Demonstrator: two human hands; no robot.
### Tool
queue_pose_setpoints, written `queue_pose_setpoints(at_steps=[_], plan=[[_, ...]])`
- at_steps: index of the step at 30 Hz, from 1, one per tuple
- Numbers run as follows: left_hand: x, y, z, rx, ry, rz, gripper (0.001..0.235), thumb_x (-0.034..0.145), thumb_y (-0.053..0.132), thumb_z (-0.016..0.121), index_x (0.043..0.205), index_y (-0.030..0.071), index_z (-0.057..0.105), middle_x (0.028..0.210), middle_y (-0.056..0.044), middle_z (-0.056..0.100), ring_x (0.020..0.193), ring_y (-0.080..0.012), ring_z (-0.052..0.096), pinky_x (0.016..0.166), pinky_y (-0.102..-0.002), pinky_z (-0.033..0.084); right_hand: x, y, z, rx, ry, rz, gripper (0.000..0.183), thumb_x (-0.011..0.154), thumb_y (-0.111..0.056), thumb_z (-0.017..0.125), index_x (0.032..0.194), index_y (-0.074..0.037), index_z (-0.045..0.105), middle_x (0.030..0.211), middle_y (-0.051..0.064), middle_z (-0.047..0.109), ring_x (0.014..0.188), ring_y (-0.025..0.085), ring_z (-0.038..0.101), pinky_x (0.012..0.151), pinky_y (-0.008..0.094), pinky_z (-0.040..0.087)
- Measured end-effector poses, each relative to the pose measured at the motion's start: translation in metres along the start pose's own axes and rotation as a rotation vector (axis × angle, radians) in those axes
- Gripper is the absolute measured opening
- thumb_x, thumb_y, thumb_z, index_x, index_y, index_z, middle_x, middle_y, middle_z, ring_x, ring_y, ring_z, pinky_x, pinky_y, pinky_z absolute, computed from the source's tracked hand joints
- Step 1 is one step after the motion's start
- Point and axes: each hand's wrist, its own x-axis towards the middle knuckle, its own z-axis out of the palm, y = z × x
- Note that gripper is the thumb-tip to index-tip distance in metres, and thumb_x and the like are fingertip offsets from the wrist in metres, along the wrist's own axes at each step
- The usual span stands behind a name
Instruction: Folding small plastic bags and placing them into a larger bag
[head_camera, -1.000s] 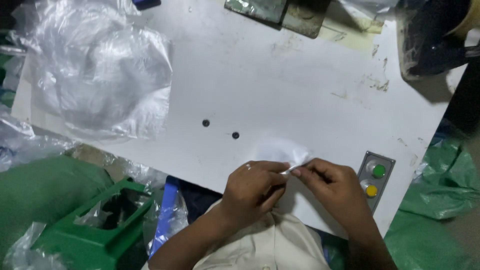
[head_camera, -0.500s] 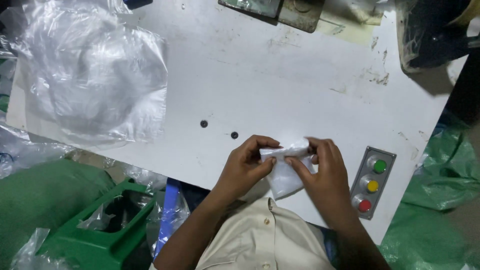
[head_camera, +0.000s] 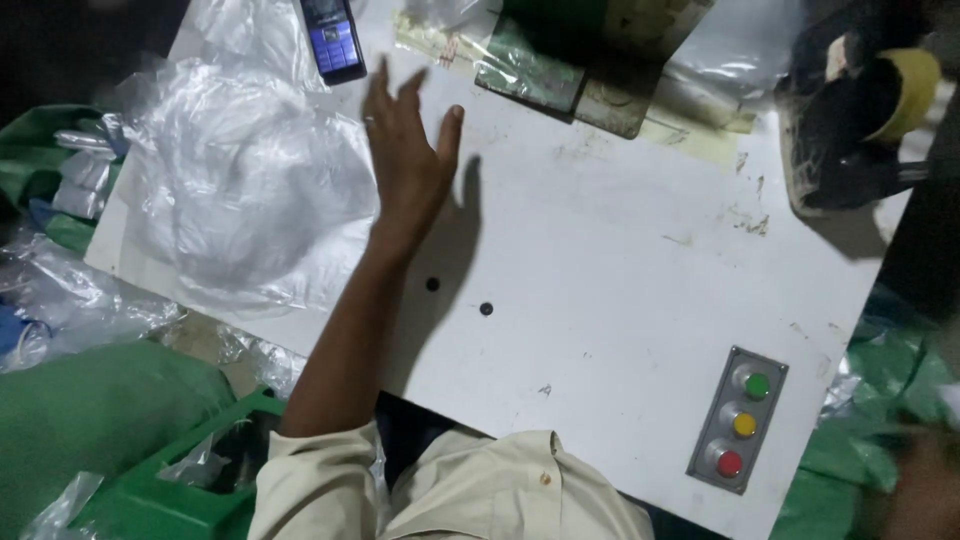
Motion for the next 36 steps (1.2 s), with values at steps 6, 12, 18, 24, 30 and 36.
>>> queue_pose_setpoints(at_steps=[6,12,18,24,30,36], plan=[[0.054,-0.047,0.018,0.605,0.030,-0.287,0.106,0.104,0.075,0.066,0.165,0.002,0.019,0.170,-0.017,-0.002,0.158,-0.0370,0.003,0.123,-0.055,0.029,0.000,-0.196,-0.042,0.218,0.124,-0.094,0.017,0.119,0.015,0.082,0.133,0.016,0.073,0.122,0.029,0.074,0.107,0.035,0.069,0.089,0.042,0.057],[0.066,-0.035,0.008,0.680,0.010,-0.270,0.103,0.099,0.085,0.043,0.156,0.000,0.034,0.160,-0.020,0.026,0.148,-0.0367,0.024,0.112,-0.054,0.029,-0.006,-0.384,-0.088,0.870,-0.144,0.108,0.016,0.110,0.010,0.062,0.126,0.006,0.060,0.121,0.022,0.068,0.107,0.025,0.068,0.087,0.030,0.058],[0.069,-0.025,0.008,0.679,-0.016,-0.308,0.101,0.098,0.083,0.044,0.157,0.001,0.034,0.162,-0.018,0.019,0.148,-0.0378,0.012,0.116,-0.053,0.018,-0.009,-0.501,-0.068,1.024,-0.724,0.371,0.021,0.097,-0.017,0.067,0.113,-0.003,0.067,0.095,0.013,0.074,0.078,0.018,0.068,0.064,0.028,0.055],[0.013,0.055,0.091,0.255,0.218,0.172,0.042,0.090,0.056,0.064,0.100,0.016,0.056,0.091,-0.004,0.055,0.087,-0.0319,0.060,0.075,-0.048,0.042,0.001,-0.529,-0.044,0.993,-0.614,0.201,0.013,0.105,-0.014,0.064,0.113,-0.004,0.064,0.080,0.010,0.069,0.062,0.009,0.061,0.046,0.019,0.053],[-0.026,0.081,0.097,0.046,-0.064,0.469,0.030,0.090,0.038,0.065,0.079,0.011,0.059,0.069,-0.009,0.060,0.065,-0.0333,0.059,0.062,-0.047,0.041,-0.008,-0.526,-0.031,0.981,-0.535,0.103,0.011,0.102,-0.012,0.067,0.109,-0.004,0.067,0.074,0.009,0.067,0.059,0.009,0.057,0.045,0.021,0.046],[-0.028,0.083,0.092,0.017,-0.140,0.427,0.028,0.096,0.033,0.063,0.080,0.011,0.058,0.073,-0.008,0.062,0.070,-0.0318,0.056,0.066,-0.045,0.038,-0.012,-0.534,-0.032,0.950,-0.523,0.185,0.009,0.100,-0.011,0.070,0.106,-0.004,0.070,0.075,0.006,0.065,0.063,0.007,0.049,0.054,0.021,0.042]])
